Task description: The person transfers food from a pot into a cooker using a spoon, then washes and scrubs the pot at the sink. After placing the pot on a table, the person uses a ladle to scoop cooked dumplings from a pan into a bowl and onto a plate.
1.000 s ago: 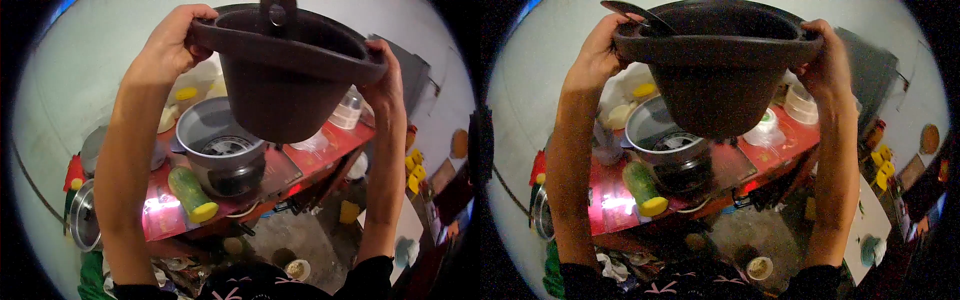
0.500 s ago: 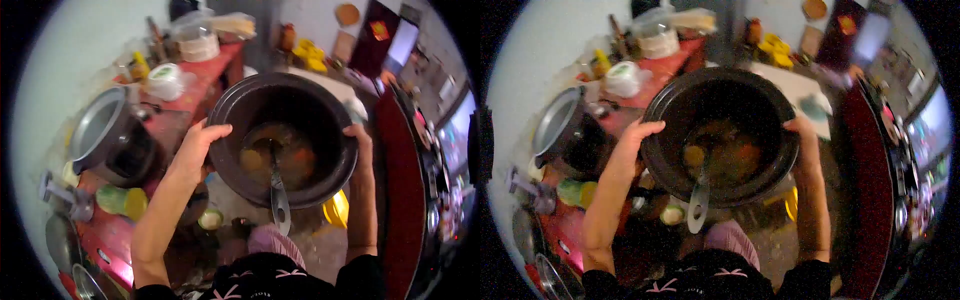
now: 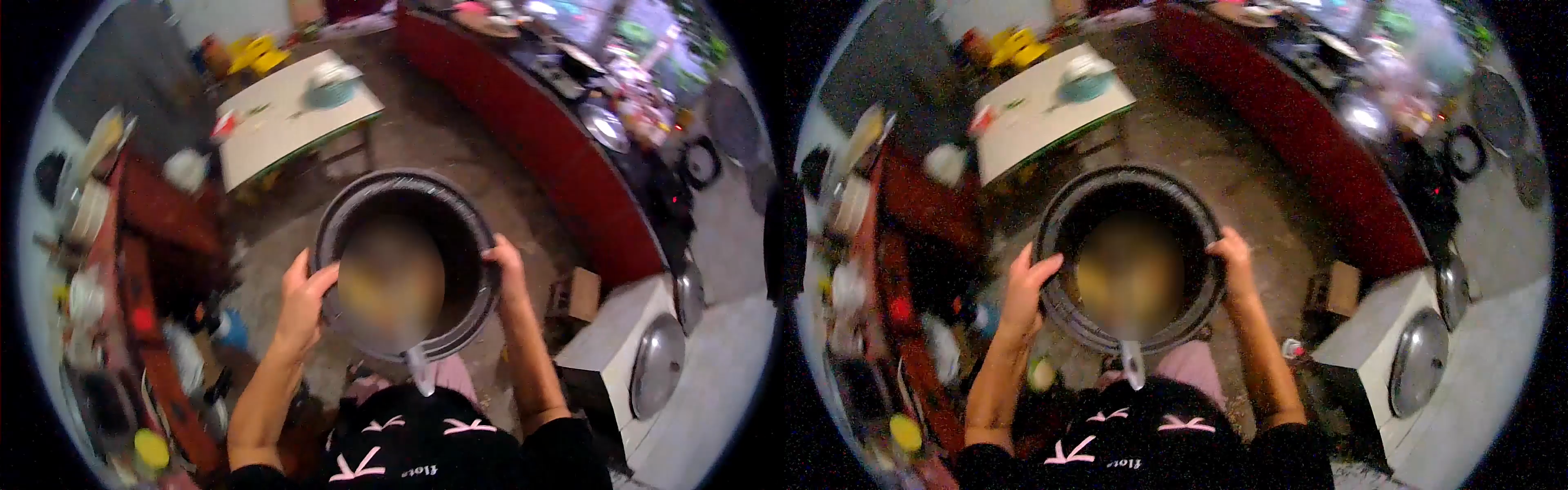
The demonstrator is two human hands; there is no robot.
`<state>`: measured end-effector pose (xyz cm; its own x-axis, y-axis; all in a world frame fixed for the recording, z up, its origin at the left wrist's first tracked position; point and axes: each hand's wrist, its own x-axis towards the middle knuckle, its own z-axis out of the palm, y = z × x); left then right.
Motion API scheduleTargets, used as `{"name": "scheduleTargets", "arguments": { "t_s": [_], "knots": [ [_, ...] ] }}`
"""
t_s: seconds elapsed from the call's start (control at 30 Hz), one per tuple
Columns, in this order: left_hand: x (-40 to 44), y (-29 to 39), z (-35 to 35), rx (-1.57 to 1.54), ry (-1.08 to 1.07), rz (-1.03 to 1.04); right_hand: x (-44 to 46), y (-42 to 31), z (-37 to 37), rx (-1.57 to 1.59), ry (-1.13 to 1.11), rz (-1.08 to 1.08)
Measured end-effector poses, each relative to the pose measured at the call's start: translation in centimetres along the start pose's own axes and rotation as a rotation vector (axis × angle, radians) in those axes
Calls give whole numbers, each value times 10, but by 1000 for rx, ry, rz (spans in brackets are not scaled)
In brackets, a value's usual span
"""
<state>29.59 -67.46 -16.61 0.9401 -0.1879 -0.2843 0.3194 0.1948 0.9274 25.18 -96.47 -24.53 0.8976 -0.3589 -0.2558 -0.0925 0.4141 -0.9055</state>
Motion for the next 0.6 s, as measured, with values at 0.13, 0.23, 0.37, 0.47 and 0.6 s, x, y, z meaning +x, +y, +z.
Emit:
{"name": "scheduleTargets", "arguments": {
  "t_s": [0.13,0.23,0.37,0.47,0.6],
  "knots": [
    [48,-29,124,-7,-146,-26,16,-28,-128,-95,149,-188],
    [76,-51,192,-61,-263,-55,6,-82,-171,102,219,-143],
    [117,-68,292,-103,-383,-119,27,-113,-254,59,325,-237],
    [140,-62,352,9,-478,-116,31,-136,-287,70,432,-288],
    [188,-72,431,73,-597,-126,58,-145,-342,106,546,-336]
  ]
}}
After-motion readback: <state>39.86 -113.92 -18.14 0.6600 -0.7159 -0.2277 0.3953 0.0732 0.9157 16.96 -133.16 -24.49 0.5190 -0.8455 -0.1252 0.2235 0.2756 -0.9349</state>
